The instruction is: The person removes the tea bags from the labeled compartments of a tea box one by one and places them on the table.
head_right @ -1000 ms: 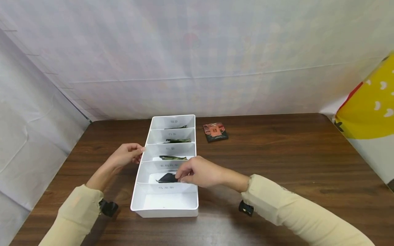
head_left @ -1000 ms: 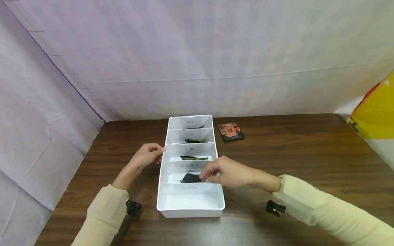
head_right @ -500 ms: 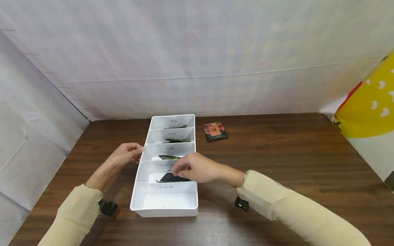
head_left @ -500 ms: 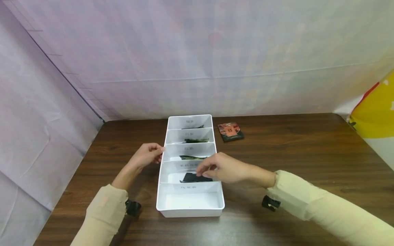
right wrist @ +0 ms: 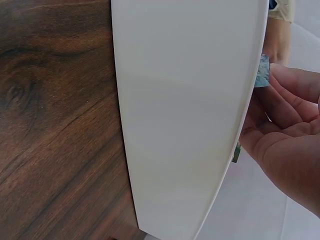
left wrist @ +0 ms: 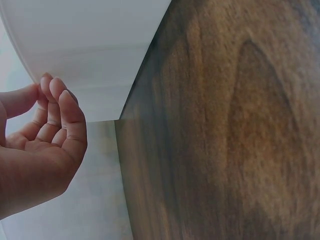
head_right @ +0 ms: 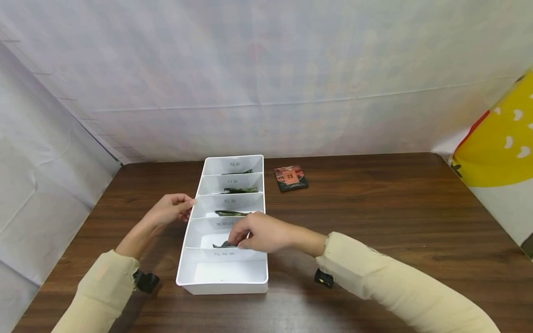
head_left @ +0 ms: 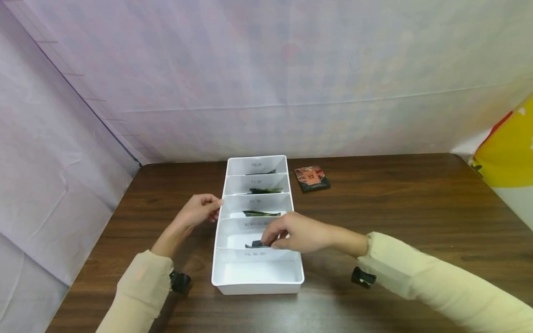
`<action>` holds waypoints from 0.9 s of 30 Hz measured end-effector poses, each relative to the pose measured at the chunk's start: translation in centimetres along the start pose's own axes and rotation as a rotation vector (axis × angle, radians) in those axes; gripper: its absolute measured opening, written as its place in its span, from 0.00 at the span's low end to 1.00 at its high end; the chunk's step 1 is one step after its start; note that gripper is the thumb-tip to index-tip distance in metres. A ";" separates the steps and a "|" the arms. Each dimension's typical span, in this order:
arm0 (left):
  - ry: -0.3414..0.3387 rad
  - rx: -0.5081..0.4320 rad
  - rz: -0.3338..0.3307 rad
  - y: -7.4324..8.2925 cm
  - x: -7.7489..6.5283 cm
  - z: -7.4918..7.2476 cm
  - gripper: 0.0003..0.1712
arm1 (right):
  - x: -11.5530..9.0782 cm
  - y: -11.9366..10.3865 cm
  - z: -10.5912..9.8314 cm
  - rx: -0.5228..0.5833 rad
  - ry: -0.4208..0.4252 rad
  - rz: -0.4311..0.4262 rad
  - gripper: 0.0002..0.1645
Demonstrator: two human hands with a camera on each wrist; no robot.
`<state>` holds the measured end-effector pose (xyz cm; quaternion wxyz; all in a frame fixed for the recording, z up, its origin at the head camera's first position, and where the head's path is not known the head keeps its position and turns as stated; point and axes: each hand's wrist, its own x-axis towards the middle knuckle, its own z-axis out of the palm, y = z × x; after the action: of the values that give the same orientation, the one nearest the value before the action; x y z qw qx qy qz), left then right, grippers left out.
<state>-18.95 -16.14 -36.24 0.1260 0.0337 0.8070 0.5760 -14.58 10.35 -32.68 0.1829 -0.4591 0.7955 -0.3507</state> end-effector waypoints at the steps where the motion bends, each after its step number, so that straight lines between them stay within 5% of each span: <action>1: 0.002 0.001 -0.004 0.0 0.0 0.0 0.10 | -0.1 -0.1 -0.1 0.011 0.005 -0.001 0.10; 27: 0.009 0.007 -0.016 -0.1 0.1 0.0 0.10 | -1.2 0.2 -0.8 0.158 0.063 0.027 0.12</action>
<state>-19.02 -16.16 -36.33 0.1267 0.0251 0.8098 0.5723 -14.57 11.77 -32.37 0.1981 -0.4210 0.7769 -0.4242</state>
